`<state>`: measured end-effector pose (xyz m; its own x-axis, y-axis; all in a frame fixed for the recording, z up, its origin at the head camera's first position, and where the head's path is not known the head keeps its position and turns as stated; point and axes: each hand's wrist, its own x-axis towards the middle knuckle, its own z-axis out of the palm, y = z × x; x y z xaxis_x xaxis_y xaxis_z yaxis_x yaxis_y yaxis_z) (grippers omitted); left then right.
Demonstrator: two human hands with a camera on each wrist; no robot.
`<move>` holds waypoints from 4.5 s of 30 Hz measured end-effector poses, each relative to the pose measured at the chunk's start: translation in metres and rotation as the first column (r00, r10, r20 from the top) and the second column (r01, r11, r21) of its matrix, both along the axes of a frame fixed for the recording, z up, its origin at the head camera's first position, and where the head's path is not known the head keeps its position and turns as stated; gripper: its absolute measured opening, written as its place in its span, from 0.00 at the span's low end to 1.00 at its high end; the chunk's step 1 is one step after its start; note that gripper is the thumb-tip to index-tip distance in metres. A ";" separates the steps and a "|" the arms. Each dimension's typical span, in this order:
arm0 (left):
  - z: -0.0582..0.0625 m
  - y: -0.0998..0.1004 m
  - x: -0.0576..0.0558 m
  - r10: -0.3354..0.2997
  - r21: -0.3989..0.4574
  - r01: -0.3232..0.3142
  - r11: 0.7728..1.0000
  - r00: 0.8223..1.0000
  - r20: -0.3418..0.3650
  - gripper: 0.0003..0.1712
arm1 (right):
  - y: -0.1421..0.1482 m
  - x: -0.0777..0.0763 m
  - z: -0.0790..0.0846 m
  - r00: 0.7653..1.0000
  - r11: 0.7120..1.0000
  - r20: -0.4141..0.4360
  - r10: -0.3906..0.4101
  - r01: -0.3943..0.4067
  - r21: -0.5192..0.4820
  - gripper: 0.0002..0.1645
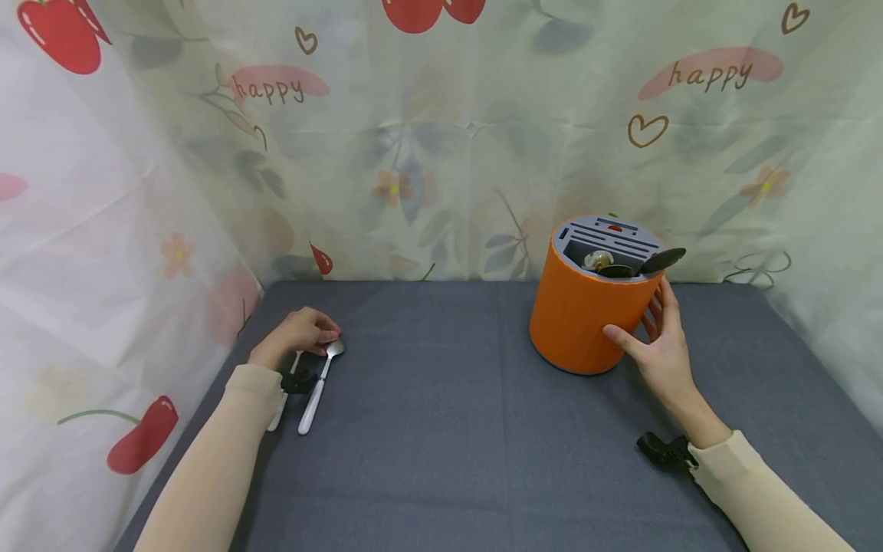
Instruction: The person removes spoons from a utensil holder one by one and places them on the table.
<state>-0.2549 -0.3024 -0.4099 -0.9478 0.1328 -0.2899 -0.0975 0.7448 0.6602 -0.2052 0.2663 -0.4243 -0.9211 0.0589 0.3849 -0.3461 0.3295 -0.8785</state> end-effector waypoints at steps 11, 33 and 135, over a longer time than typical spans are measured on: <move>0.014 0.001 0.004 0.003 -0.091 -0.009 0.996 0.998 -0.067 0.14 | 0.001 -0.003 -0.002 1.000 1.000 -0.015 0.003 -0.003 -0.005 0.63; 0.024 0.027 -0.001 -0.029 0.263 0.064 0.963 0.991 -0.134 0.19 | 0.001 -0.001 -0.003 1.000 1.000 -0.019 0.008 -0.008 0.000 0.63; 0.120 0.322 -0.006 -0.312 0.438 0.575 0.691 0.784 -0.537 0.21 | 0.001 -0.001 -0.001 0.999 1.000 -0.027 0.023 -0.023 -0.006 0.62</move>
<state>-0.2613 0.0200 -0.2902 -0.7344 0.5764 0.3584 0.5066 0.1142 0.8546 -0.2058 0.2675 -0.4252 -0.9114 0.0404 0.4095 -0.3772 0.3157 -0.8706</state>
